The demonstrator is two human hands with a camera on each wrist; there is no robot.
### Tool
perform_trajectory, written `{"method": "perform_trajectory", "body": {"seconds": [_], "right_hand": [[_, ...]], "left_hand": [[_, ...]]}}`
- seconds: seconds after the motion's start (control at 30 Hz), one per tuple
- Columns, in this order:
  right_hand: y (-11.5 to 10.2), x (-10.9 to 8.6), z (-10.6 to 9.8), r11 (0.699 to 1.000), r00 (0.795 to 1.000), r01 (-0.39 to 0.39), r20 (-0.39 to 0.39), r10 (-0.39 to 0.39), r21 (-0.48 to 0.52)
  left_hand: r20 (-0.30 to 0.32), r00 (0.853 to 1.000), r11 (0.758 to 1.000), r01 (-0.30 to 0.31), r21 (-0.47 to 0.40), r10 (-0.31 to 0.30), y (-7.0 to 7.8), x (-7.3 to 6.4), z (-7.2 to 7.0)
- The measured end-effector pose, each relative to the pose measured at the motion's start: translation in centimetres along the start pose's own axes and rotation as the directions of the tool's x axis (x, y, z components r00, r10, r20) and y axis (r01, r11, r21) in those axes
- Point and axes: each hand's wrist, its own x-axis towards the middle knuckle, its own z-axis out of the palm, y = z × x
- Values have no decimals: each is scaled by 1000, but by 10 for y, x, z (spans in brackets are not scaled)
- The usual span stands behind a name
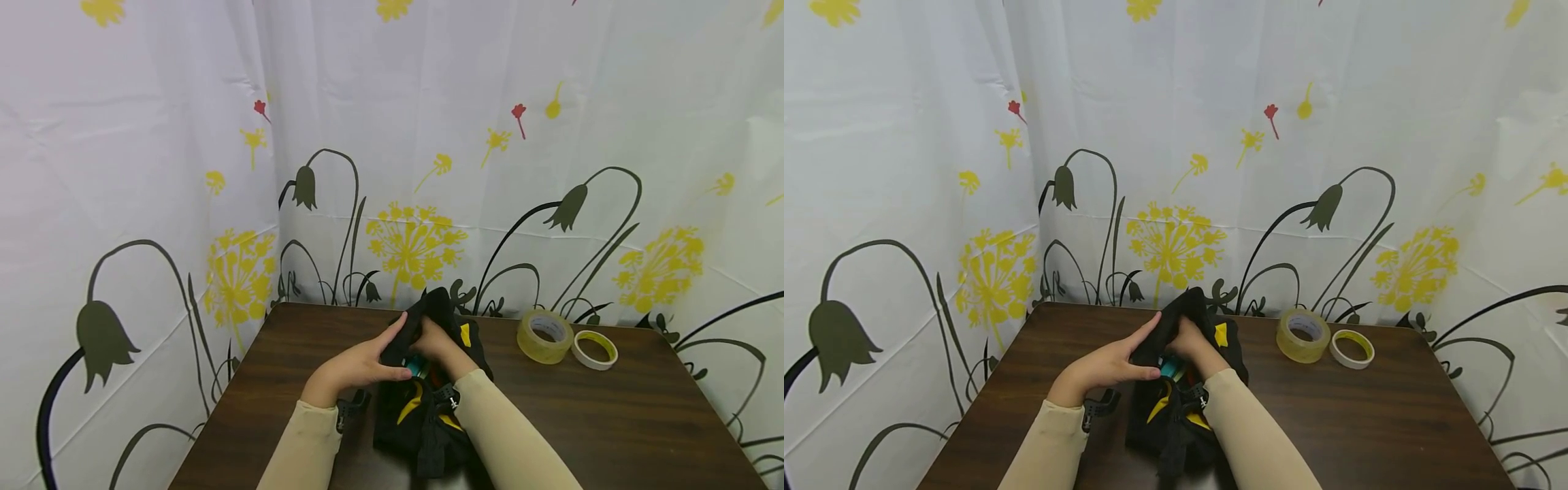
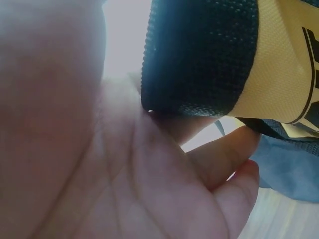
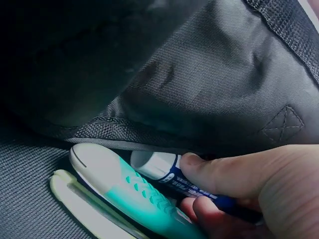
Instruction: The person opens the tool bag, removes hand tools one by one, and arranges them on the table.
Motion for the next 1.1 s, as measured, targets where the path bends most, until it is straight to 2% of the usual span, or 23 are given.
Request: {"method": "perform_trajectory", "body": {"seconds": [0.2,0.33,0.5,0.7,0.83,1.0,1.1], "right_hand": [[-3,-1,0,993,997,-67,-30,70,100],[-2,-4,-1,994,998,-61,-29,64,92],[-4,-9,-6,997,1000,-16,-25,18,75],[-8,-15,-10,986,997,-16,-67,28,166],[-12,-22,-15,983,996,-32,-78,47,180],[-18,-31,-22,963,998,-29,-44,42,267],[-21,-37,-24,967,998,-40,-35,50,252]], "left_hand": [[-2,1000,1000,2,-6,-2,2,0,-1],[10,1000,1000,-2,-21,3,2,1,-1],[11,1000,999,6,-45,-5,3,0,0],[17,1000,998,2,-58,-1,3,1,1],[24,1000,998,-2,-65,3,3,0,1],[16,1000,999,-9,-38,10,4,-1,1],[13,1000,1000,-11,-29,11,4,-1,1]]}}
